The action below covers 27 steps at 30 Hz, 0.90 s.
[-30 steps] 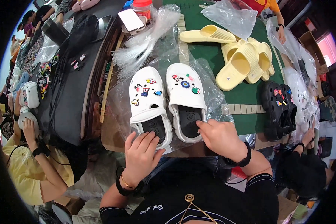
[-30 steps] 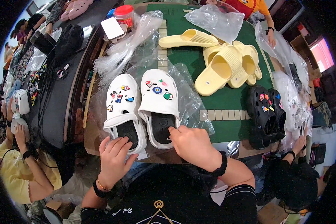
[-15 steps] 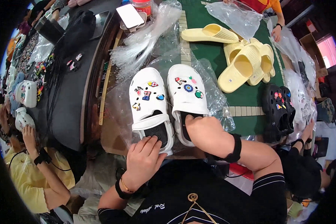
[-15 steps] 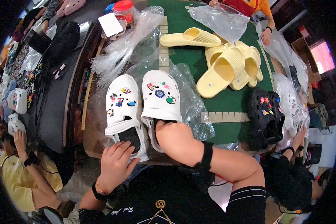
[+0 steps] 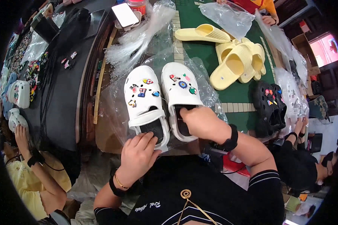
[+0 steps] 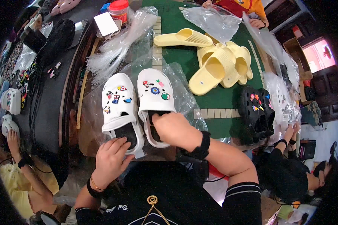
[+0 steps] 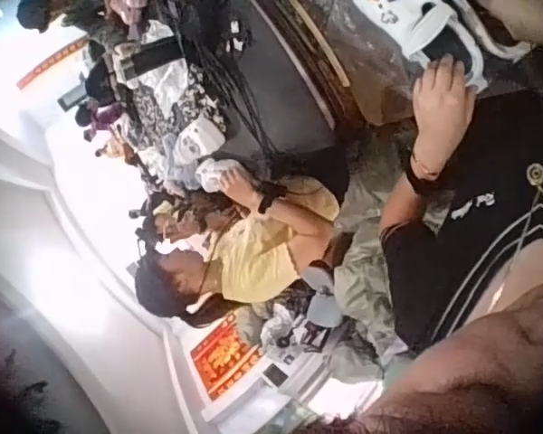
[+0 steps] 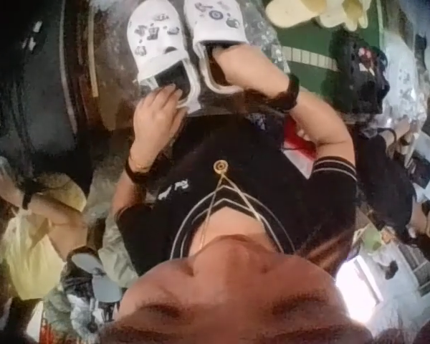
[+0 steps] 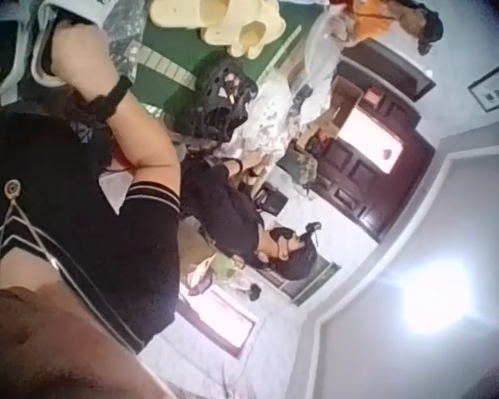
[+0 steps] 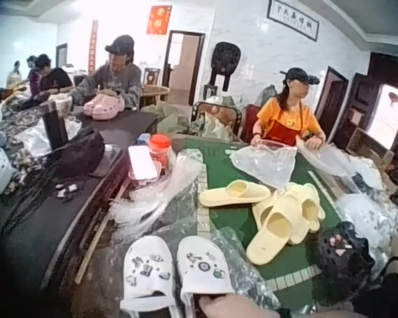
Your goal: The recorder and other workers are seen assembling and packaging decorative shoes and slippers, specifically by attaching pins and placing them in plastic bags.
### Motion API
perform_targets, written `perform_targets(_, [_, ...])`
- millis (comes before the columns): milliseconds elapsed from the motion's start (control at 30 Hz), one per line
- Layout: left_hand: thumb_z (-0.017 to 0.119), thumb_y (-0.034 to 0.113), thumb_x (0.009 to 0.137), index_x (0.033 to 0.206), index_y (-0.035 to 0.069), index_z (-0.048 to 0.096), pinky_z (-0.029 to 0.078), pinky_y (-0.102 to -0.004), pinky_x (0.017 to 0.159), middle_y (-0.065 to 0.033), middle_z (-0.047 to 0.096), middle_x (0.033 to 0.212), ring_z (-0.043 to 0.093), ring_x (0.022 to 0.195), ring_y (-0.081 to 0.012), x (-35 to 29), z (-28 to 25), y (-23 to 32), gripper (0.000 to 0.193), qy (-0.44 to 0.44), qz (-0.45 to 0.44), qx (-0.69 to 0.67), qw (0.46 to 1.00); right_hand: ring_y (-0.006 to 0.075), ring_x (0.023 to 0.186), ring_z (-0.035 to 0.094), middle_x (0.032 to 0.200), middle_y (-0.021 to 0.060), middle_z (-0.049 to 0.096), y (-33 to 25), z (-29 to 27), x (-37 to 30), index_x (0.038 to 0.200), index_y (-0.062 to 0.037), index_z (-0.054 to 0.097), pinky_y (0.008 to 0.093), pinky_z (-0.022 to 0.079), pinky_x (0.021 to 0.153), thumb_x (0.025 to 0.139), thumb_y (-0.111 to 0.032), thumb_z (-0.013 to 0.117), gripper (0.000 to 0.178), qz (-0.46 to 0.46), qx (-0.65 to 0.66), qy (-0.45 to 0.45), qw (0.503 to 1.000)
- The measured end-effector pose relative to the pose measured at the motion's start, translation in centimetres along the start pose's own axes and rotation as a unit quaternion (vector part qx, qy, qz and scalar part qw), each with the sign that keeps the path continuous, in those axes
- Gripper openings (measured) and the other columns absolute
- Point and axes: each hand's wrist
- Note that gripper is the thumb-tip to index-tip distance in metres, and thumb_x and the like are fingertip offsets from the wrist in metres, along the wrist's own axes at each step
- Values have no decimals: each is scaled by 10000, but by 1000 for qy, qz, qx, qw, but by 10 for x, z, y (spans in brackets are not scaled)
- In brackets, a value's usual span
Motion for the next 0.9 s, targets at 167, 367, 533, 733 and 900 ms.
perform_targets(167, [758,159,710,1103,32,628,425,-386,899,-104,603,1180,580,1083,-254,-7,-3,6,433,1,-2,-6,1000,315,654,643,743,154,647,2,22,-50,880,-14,612,374,493,589,880,-96,580,88,2,286,179,941])
perform_targets(367, [748,159,739,1165,13,606,392,-437,994,-147,595,1228,558,1157,-310,-19,-2,23,472,50,12,23,998,230,667,613,766,140,628,8,52,-112,988,-1,654,313,479,628,897,-24,531,155,93,304,272,908])
perform_targets(533, [755,230,758,1269,-20,522,342,-462,1081,-205,512,1339,481,1256,-361,-15,3,27,615,19,-16,54,998,284,794,616,907,158,608,-1,51,-110,1082,15,622,362,509,730,799,97,487,325,31,261,280,923])
perform_targets(733, [797,382,707,1313,-91,440,327,-451,1098,-273,447,1379,432,1296,-389,17,3,17,847,-58,-11,102,993,357,970,620,1072,201,613,-16,41,-47,1141,40,602,410,501,896,740,102,513,416,-74,104,316,940])
perform_targets(900, [843,465,598,1279,-103,483,313,-434,1107,-264,494,1333,456,1282,-358,42,-6,16,957,-164,-27,200,966,357,1010,617,1112,243,610,-10,17,-20,1054,90,603,406,500,908,793,-49,543,302,-53,-48,140,988])
Point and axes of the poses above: each hand's wrist, its own x-axis towards the middle knuckle, its own z-axis out of the palm, y = z × x
